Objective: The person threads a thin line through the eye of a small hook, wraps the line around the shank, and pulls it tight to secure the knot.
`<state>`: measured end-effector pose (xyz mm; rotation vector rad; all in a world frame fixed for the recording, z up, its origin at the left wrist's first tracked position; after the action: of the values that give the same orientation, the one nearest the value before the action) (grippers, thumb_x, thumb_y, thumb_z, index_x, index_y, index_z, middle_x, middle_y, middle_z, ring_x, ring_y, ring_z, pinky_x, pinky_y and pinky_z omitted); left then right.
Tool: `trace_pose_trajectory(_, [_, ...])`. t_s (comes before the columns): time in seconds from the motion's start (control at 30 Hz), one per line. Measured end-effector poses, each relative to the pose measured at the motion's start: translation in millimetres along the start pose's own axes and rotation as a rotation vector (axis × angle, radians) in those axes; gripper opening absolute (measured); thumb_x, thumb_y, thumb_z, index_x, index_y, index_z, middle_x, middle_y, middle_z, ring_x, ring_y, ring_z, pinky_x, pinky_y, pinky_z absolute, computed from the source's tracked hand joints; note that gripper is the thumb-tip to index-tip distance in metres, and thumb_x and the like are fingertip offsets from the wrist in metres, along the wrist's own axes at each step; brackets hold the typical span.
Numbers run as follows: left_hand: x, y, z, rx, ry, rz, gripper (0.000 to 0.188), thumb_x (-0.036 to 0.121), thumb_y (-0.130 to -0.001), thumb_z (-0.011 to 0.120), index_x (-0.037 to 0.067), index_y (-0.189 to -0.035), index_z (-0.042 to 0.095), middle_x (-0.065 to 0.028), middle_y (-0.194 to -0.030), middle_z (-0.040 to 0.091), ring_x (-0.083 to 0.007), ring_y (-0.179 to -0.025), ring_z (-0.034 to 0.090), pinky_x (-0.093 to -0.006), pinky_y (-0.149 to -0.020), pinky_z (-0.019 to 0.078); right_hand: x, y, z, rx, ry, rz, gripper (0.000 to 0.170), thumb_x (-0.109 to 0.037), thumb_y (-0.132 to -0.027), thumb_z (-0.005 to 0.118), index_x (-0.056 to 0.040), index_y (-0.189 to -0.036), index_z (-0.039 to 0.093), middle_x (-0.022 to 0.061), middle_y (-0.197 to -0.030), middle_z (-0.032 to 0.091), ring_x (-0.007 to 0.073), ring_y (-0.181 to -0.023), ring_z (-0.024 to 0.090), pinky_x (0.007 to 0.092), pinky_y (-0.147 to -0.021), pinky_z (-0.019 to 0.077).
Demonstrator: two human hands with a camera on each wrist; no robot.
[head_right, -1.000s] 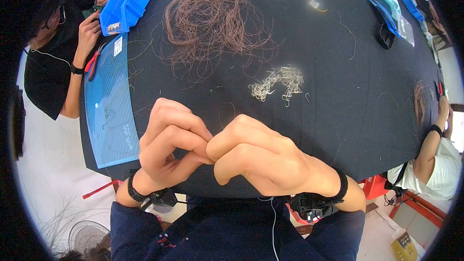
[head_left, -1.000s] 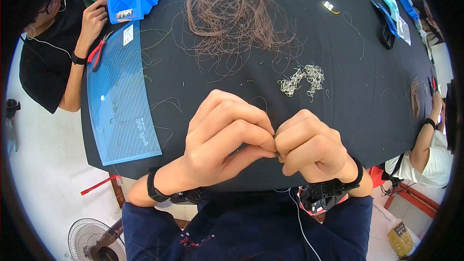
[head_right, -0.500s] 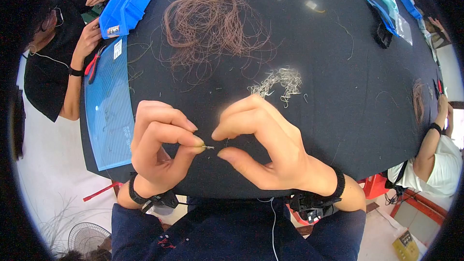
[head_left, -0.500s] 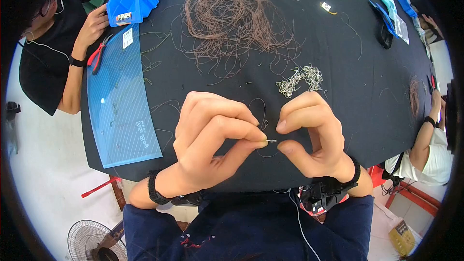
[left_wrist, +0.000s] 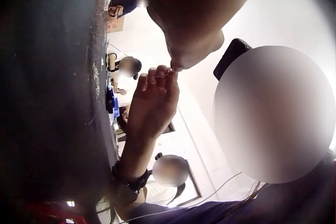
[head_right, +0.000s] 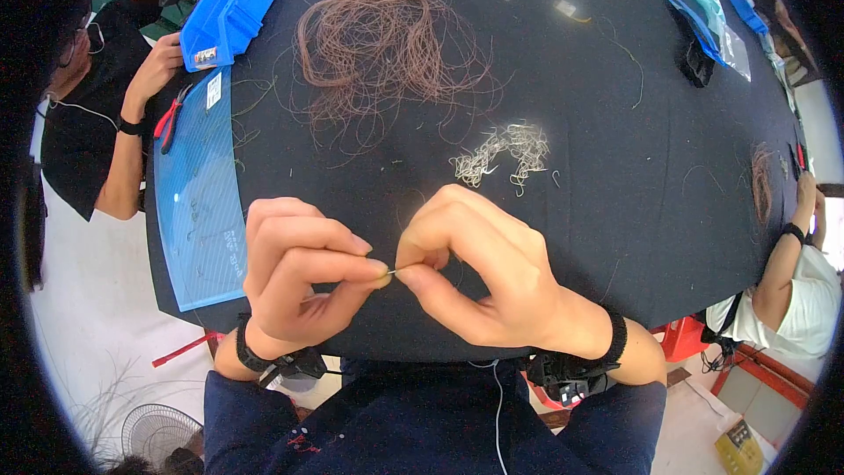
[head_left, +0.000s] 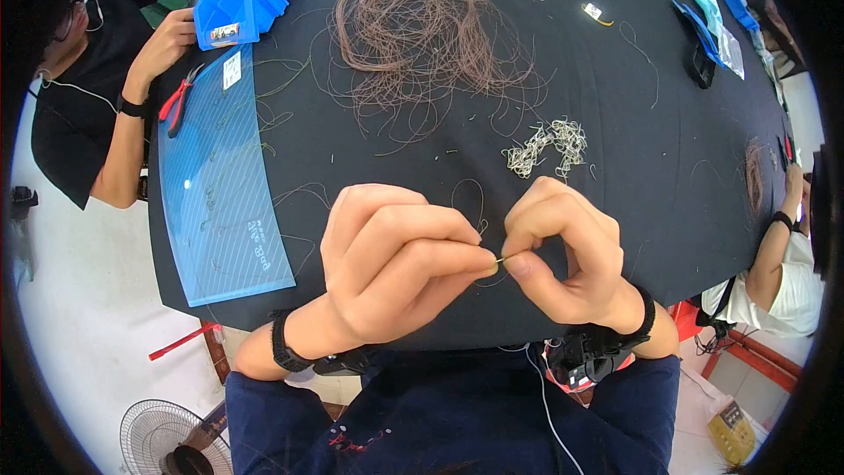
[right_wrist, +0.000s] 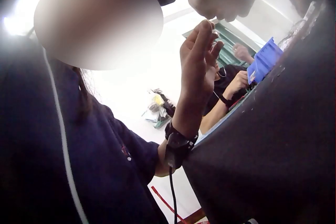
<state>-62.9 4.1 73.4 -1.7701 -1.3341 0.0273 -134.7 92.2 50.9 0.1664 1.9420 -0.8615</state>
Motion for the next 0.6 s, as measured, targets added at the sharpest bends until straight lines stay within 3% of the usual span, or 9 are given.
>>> trace_pose_trajectory(0.1, [1.7,0.6,-0.9,0.003,-0.072,0.015,0.025,0.006,-0.060,0.078,0.014,-0.078,0.064,0.0001,-0.084,0.059,-0.0183,-0.075,0.050,-0.0289,-0.066,0.0393,6.9,1.5,3.6,-0.041,0.003,0.088,0.018,0.010,-0.069,0.063,0.0003,-0.082,0.055,0.0076,-0.073,0.054,0.0169,-0.061,0.050,0.0257,-0.052,0.0414])
trace_pose_trajectory(0.3, [-2.4,-1.1,-2.1,0.036,-0.026,-0.035,0.024,0.004,-0.058,0.077,0.012,-0.077,0.064,-0.0003,-0.082,0.060,-0.0182,-0.072,0.051,-0.0292,-0.065,0.0394,-1.6,2.0,2.2,0.013,0.085,-0.064,0.024,0.008,-0.067,0.065,-0.0011,-0.086,0.054,0.0066,-0.073,0.052,0.0181,-0.061,0.048,0.0275,-0.053,0.0397])
trace_pose_trajectory(0.4, [-4.8,-2.7,-4.5,0.069,-0.015,-0.040,0.026,0.007,-0.052,0.078,0.011,-0.074,0.065,0.0016,-0.079,0.061,-0.0175,-0.069,0.052,-0.0289,-0.061,0.0399,1.7,4.0,-6.1,0.154,0.013,-0.009,0.028,0.006,-0.065,0.068,-0.0023,-0.089,0.054,0.0062,-0.073,0.052,0.0182,-0.060,0.047,0.0284,-0.053,0.0387])
trace_pose_trajectory(0.6, [-3.7,-1.9,-3.3,0.053,-0.002,-0.037,0.025,0.006,-0.055,0.077,0.011,-0.076,0.064,0.0003,-0.081,0.060,-0.0176,-0.071,0.051,-0.0293,-0.063,0.0395,0.8,1.2,-0.4,0.041,0.062,0.015,0.026,0.006,-0.067,0.067,-0.0022,-0.088,0.055,0.0052,-0.068,0.048,0.0176,-0.057,0.045,0.0286,-0.051,0.0372])
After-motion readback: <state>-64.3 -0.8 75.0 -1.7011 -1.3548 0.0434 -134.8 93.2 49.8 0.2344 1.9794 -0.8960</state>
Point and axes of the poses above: each hand's wrist, its own y-axis away from the middle knuckle, its own z-axis out of the palm, x = y × z, the point moved 10 cm from there along -y, towards the middle knuckle
